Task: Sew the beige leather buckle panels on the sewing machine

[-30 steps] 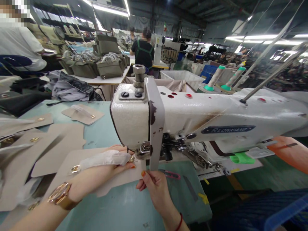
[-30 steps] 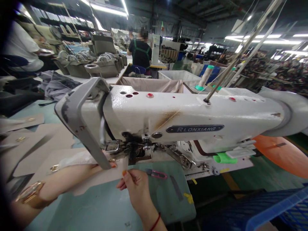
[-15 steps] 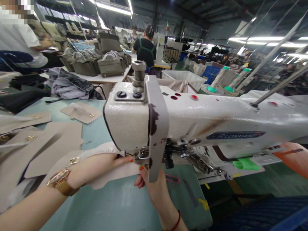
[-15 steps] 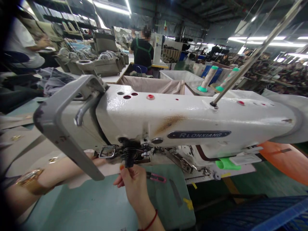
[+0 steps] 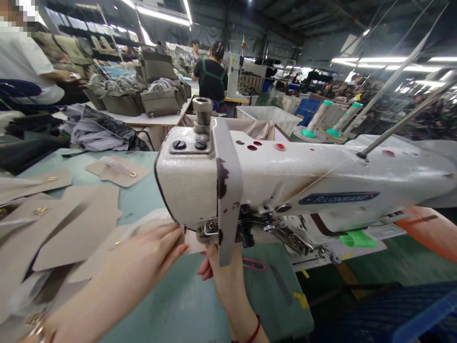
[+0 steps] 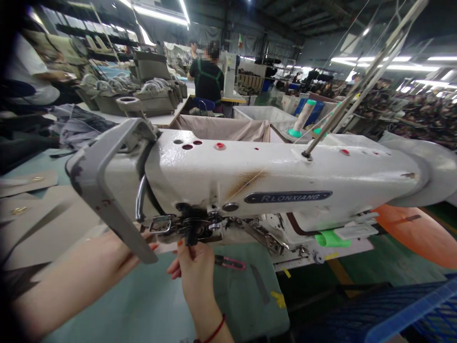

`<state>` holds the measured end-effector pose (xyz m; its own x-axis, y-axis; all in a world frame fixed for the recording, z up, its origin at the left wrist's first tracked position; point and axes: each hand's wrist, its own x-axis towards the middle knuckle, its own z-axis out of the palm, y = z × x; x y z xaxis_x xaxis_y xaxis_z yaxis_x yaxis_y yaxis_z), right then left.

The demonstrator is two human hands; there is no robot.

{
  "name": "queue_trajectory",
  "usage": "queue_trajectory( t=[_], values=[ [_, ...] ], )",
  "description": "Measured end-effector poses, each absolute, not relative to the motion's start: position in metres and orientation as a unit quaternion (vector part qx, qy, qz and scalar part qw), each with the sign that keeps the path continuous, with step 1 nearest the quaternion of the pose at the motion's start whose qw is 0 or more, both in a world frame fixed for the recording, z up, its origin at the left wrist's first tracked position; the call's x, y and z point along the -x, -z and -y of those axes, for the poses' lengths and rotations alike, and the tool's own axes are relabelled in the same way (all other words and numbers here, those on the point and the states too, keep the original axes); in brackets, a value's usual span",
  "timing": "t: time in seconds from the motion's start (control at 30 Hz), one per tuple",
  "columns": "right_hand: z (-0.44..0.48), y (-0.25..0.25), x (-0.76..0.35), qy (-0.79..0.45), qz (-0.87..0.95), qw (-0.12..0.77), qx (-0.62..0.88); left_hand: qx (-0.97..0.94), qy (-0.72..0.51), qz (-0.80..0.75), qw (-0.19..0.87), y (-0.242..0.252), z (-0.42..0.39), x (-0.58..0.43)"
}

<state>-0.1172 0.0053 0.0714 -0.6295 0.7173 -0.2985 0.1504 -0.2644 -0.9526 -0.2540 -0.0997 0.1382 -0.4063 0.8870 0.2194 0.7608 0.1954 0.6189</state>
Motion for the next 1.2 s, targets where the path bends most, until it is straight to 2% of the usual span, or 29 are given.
queue_trajectory(
  t=[0.07, 0.13, 0.23, 0.3, 0.37, 0.57, 0.77, 1.0, 1.2],
  values=[
    [-0.005, -0.072, 0.117, -0.694, 0.579, 0.205, 0.375, -0.536, -0.333, -0.772, 0.080, -0.119, 0.120, 0.233],
    [-0.005, -0.071, 0.117, -0.685, 0.591, 0.215, 0.369, -0.484, -0.411, -0.747, 0.197, -0.094, 0.129, 0.210],
    [-0.004, -0.068, 0.116, -0.662, 0.614, 0.226, 0.365, -0.248, -0.589, -0.646, 0.418, -0.064, 0.115, 0.184],
    [-0.004, -0.065, 0.115, -0.641, 0.631, 0.237, 0.369, -0.128, -0.679, -0.533, 0.488, -0.057, 0.095, 0.179],
    [-0.004, -0.063, 0.114, -0.622, 0.646, 0.247, 0.368, -0.100, -0.716, -0.456, 0.519, -0.058, 0.077, 0.183],
    [-0.005, -0.066, 0.109, -0.697, 0.586, 0.246, 0.331, -0.079, -0.692, -0.456, 0.554, -0.063, 0.066, 0.200],
    [0.000, -0.071, 0.110, -0.727, 0.544, 0.266, 0.325, -0.092, -0.691, -0.366, 0.617, -0.069, 0.067, 0.198],
    [-0.001, -0.072, 0.111, -0.620, 0.631, 0.279, 0.373, -0.038, -0.698, -0.462, 0.546, -0.061, 0.071, 0.205],
    [-0.008, -0.072, 0.107, -0.516, 0.726, 0.259, 0.372, -0.093, -0.645, -0.565, 0.505, -0.063, 0.073, 0.211]
  ],
)
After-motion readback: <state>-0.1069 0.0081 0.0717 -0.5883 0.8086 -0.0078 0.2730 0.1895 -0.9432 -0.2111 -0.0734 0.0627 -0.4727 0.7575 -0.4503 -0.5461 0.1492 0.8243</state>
